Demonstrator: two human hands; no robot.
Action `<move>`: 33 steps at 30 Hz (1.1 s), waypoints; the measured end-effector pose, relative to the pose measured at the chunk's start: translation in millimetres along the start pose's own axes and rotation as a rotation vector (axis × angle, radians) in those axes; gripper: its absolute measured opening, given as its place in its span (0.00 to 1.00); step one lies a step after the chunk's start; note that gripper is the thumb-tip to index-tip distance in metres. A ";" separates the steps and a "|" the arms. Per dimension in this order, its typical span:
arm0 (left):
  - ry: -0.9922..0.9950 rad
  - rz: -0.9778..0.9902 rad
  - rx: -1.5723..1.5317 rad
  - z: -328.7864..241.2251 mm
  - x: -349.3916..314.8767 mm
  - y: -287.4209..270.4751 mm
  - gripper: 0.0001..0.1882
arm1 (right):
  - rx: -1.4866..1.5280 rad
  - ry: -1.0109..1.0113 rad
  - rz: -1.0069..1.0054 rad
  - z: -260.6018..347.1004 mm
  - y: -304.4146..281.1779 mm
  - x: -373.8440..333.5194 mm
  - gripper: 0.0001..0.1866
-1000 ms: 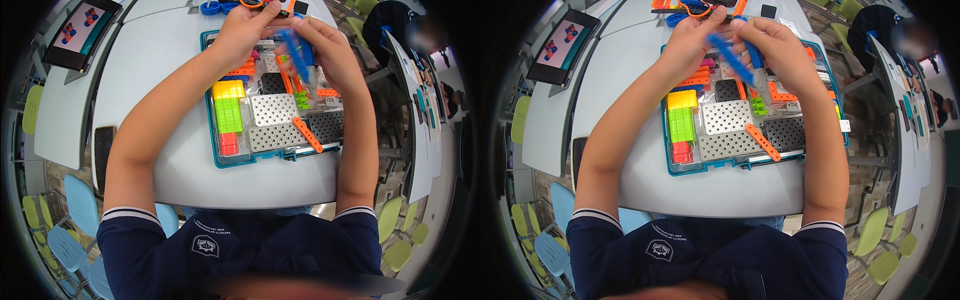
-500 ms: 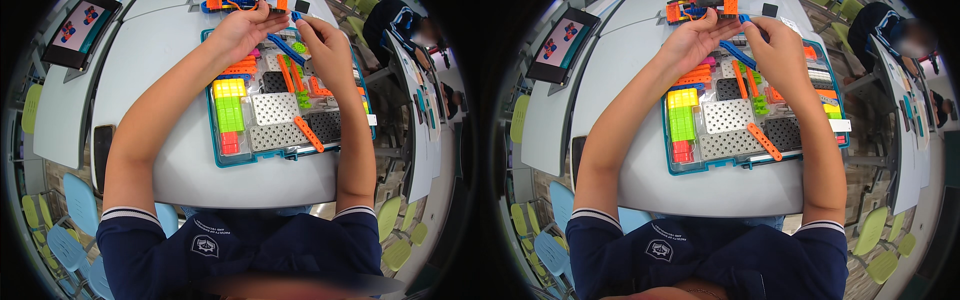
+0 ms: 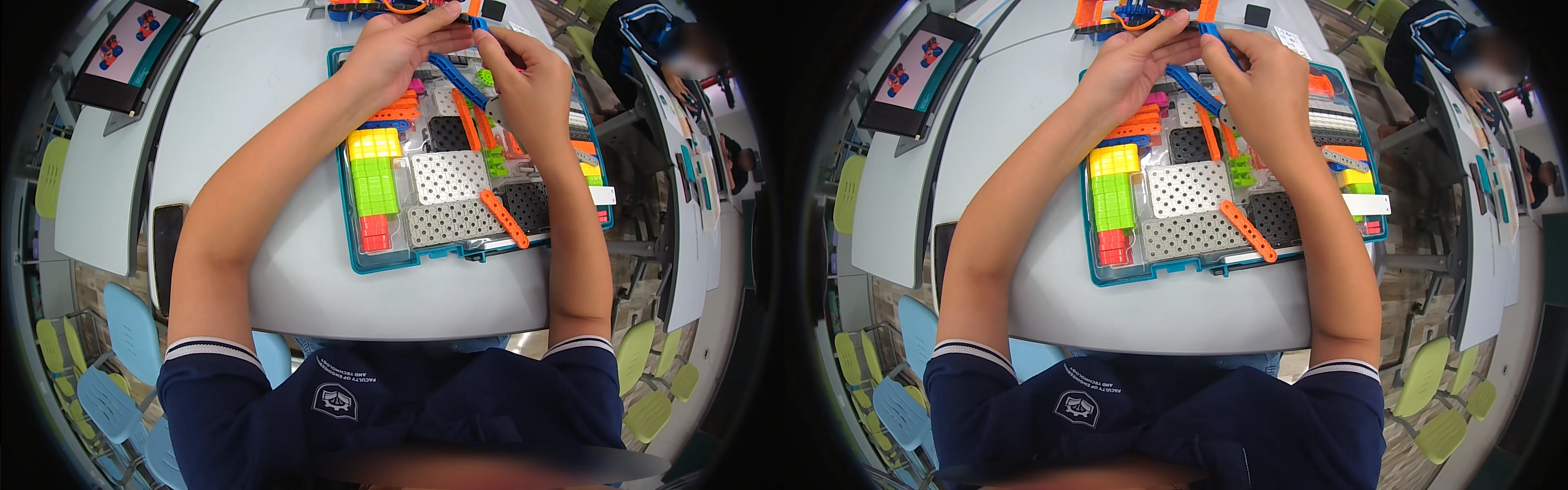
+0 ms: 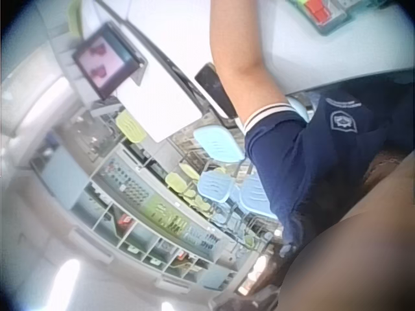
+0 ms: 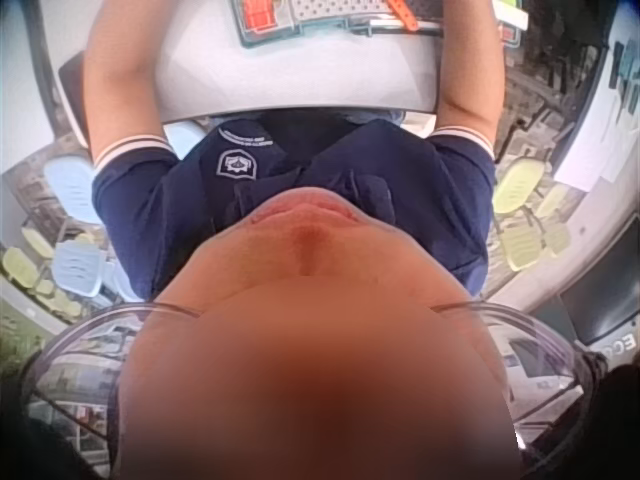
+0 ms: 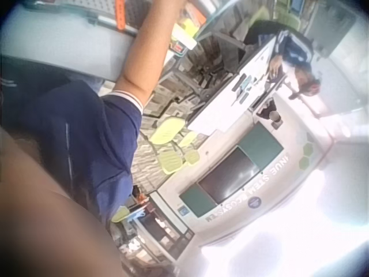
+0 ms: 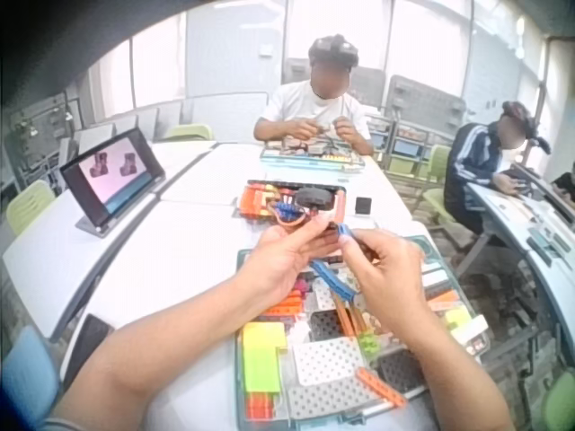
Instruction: The person assembles a small vehicle-like structure using colorful plastic rods and connectors from a kit. They connect pieces by hand, occasionally using a blue connector tool to secure joints, and reference a tablet displaying a model image.
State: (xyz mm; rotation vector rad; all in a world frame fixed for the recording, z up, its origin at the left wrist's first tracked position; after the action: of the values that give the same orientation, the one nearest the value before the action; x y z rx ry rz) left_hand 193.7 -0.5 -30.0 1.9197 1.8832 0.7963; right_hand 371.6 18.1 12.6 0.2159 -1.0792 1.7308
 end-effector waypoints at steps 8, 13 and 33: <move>0.076 -0.087 0.204 -2.6 -6.1 2.8 0.15 | 0.095 0.015 -0.017 1.5 2.4 -2.0 0.15; 0.092 -0.126 0.182 1.0 -5.1 5.4 0.17 | 0.463 0.250 0.073 -14.5 -12.2 7.8 0.14; 0.091 -0.059 0.260 2.7 -9.7 17.4 0.14 | 0.227 0.157 0.005 -22.7 5.7 9.6 0.27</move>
State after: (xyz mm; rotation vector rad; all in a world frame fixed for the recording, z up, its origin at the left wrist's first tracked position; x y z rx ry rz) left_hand 209.6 -10.8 -23.2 1.9950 2.1808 0.6576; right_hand 370.3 41.1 2.0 0.2145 -0.7705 1.8417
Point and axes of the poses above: each hand's wrist, its own x-axis towards the middle knuckle, its own y-axis out of the palm, z = x × y, the point moved 1 cm from there along x, towards the middle knuckle, and after that the axes turned 3 degrees about -y, right-handed, at the moved point
